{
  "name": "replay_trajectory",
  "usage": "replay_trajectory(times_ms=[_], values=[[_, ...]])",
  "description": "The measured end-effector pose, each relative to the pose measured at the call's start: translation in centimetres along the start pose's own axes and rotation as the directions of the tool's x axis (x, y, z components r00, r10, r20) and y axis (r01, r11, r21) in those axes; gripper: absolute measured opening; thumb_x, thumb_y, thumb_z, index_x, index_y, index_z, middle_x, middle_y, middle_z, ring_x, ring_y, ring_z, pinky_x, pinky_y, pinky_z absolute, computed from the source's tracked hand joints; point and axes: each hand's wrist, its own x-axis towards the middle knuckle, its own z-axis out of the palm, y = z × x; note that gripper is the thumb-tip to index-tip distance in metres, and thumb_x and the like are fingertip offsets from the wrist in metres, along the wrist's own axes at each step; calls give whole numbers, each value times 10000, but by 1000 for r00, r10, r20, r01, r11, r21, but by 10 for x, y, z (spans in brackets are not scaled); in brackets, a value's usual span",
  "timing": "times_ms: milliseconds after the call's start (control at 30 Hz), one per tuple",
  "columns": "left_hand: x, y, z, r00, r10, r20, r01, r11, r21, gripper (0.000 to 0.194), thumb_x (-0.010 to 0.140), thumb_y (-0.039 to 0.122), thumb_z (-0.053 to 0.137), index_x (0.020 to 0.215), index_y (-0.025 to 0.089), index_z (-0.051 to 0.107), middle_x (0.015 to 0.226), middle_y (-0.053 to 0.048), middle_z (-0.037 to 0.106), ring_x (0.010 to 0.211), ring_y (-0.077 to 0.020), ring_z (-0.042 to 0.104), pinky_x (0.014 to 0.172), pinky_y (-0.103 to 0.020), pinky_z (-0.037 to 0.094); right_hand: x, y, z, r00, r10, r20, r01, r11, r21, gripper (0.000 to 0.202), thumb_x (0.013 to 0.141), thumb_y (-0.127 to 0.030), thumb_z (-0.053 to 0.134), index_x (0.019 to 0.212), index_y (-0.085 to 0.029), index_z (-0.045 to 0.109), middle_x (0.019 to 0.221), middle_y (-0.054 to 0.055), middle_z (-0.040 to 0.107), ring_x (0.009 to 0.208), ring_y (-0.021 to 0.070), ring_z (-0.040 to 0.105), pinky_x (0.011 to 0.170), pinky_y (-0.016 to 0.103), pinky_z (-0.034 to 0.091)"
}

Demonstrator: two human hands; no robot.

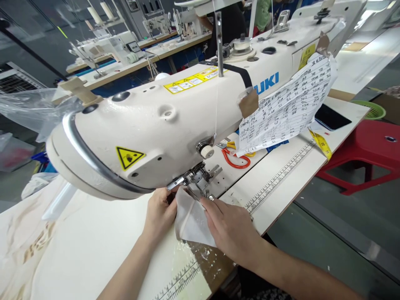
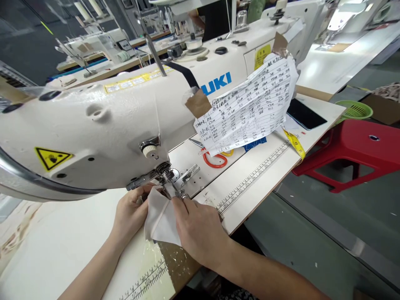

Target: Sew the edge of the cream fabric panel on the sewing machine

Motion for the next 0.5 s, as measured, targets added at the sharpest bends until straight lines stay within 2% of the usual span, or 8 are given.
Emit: replay_trajectory(times_ms=[133, 300, 367, 433, 500], values=[[-2, -2, 0, 1000, 21, -21, -21, 1000, 3, 200, 850, 370, 579, 849, 209, 697, 816, -14, 709, 770, -184, 654, 665, -270, 481, 1, -1, -2, 1000, 29, -6, -29, 1000, 8, 288, 990, -151, 382, 1249, -130, 508, 868, 47, 684, 627, 211, 646, 463, 334, 412], [-5, -6, 2, 972, 226, -67, -218, 969, 115, 124, 898, 294, 573, 846, 212, 651, 841, -11, 703, 766, -171, 648, 641, -259, 484, 3, -2, -3, 998, 40, 41, -40, 999, -3, 305, 966, -136, 434, 1263, -128, 504, 891, 45, 692, 644, 217, 663, 478, 336, 431], [-5, -6, 2, 936, 340, -89, -320, 929, 185, 83, 911, 237, 571, 852, 204, 620, 867, -25, 691, 775, -172, 639, 651, -268, 486, 4, -3, -2, 998, 44, 55, -43, 999, -20, 311, 966, -139, 455, 1273, -130, 500, 895, 42, 692, 638, 214, 662, 470, 331, 422], [-5, -5, 2, 880, 466, -90, -430, 863, 266, 61, 916, 156, 555, 890, 189, 599, 900, -50, 679, 802, -183, 629, 678, -288, 494, 4, -4, 0, 998, 44, 48, -42, 998, -43, 316, 965, -137, 469, 1280, -129, 498, 893, 42, 695, 636, 211, 664, 462, 325, 416], [-4, -3, 2, 817, 574, -46, -530, 781, 331, 130, 916, 71, 507, 951, 166, 588, 935, -77, 670, 838, -199, 613, 721, -316, 507, 4, -5, 3, 999, 42, 25, -40, 997, -73, 323, 961, -129, 471, 1283, -123, 498, 880, 45, 697, 622, 212, 664, 455, 326, 414]])
